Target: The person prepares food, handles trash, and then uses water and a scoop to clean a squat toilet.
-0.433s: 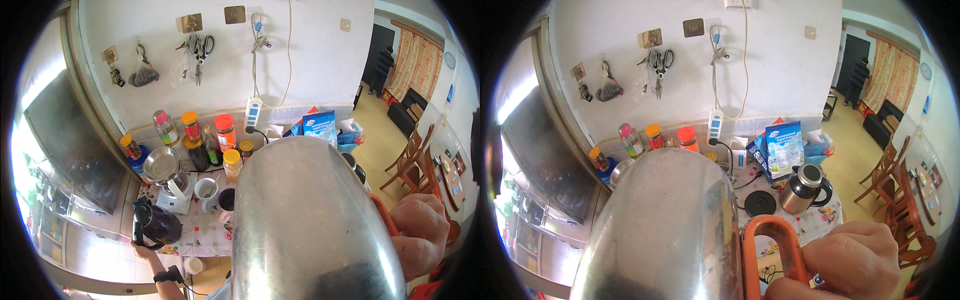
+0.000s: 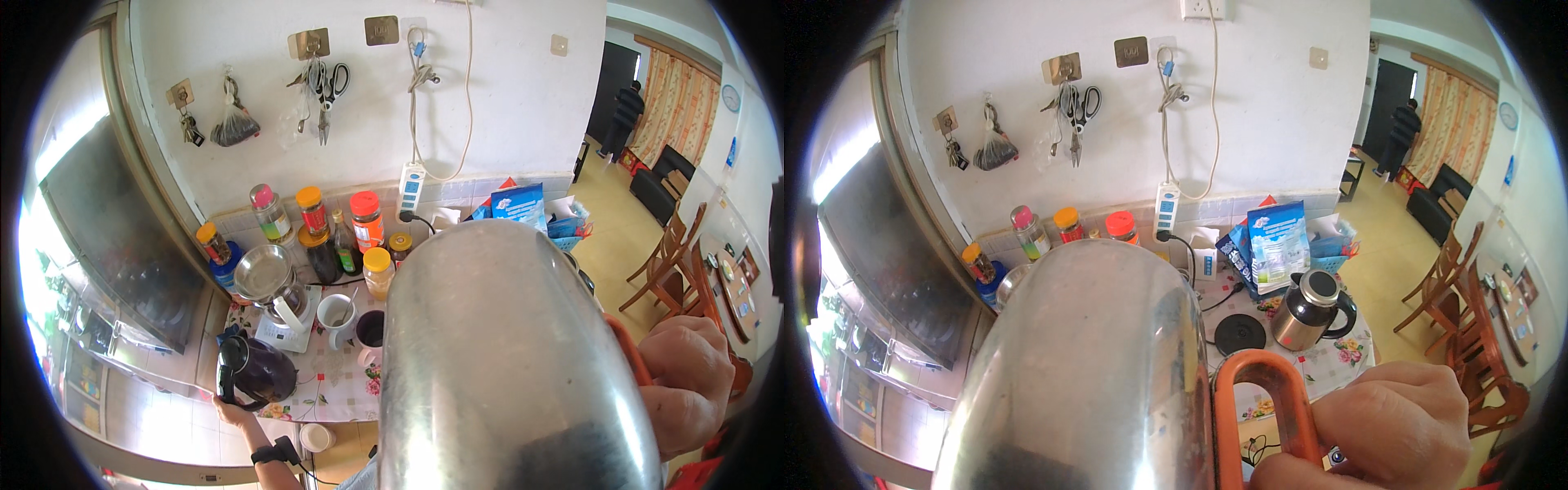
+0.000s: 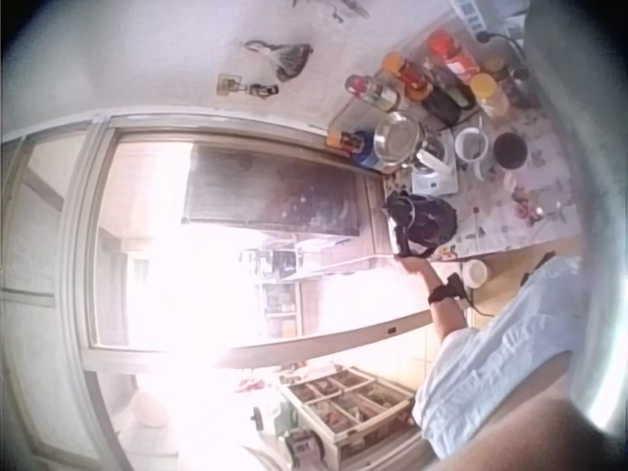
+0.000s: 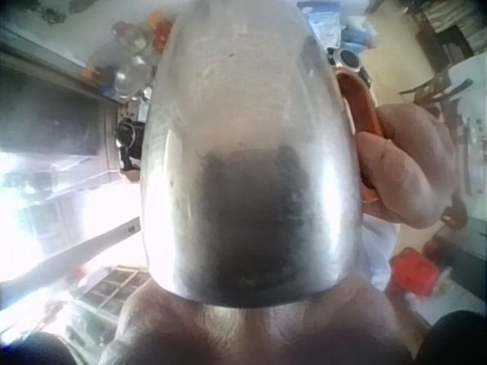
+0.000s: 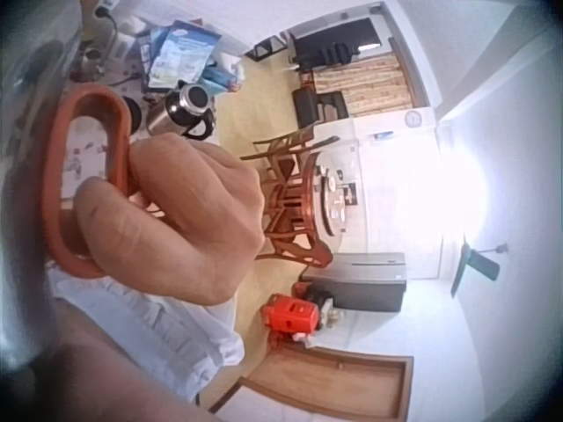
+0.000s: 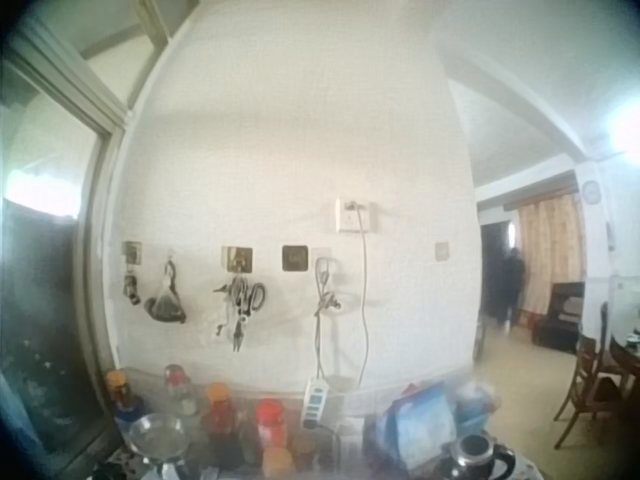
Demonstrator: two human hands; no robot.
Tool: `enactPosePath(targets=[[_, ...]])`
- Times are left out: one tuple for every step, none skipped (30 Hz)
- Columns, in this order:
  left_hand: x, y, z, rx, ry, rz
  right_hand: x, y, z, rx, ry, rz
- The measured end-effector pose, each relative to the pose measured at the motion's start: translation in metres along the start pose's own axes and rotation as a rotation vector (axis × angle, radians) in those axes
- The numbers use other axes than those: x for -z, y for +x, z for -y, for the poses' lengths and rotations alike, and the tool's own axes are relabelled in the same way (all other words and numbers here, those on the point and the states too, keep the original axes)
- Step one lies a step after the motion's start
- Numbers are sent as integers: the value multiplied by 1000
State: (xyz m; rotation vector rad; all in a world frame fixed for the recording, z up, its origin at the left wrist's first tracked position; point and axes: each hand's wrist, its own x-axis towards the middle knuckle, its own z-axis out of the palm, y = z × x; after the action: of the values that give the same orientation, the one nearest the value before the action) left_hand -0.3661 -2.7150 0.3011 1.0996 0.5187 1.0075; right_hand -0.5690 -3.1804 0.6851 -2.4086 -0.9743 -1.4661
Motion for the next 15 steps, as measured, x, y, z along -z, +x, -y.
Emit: enactPosePath(targets=[[20,18,9,58,-6,-72,-4,-1,-2,0,12,-56],[42,33,16,111,-10,-154,-18,-3,-7,11,47,-65],[18,36,43,154,-37,-92,-14,-4,4,7,24,-204],[17,39,48,123,-24,-110,-19,-5,4,16,75,-358],[16,42,54,93,-11,-127,-12,-3,4,17,69,-358],[16,44,60,96,-16,-121,-1,-2,4,28,8,-217],[21,41,53,116,-14,-109,2,0,2,39,-35,-78],[24,40,49,136,-12,-96,0,0,0,42,-26,-82],[30,43,50,131,-10,-103,-2,0,-1,42,-41,-89],[30,41,46,127,-19,-90,-3,-1,-1,40,-63,-95],[30,40,42,122,-26,-79,-4,-1,0,42,-59,-97],[32,35,37,118,-26,-85,-5,-1,0,31,-64,-98],[16,10,10,60,-18,-39,-5,0,1,17,-78,-92],[2,-4,-6,2,-17,12,-1,3,2,18,-89,-92],[-4,-6,-3,10,-26,27,7,6,4,38,-66,-2]])
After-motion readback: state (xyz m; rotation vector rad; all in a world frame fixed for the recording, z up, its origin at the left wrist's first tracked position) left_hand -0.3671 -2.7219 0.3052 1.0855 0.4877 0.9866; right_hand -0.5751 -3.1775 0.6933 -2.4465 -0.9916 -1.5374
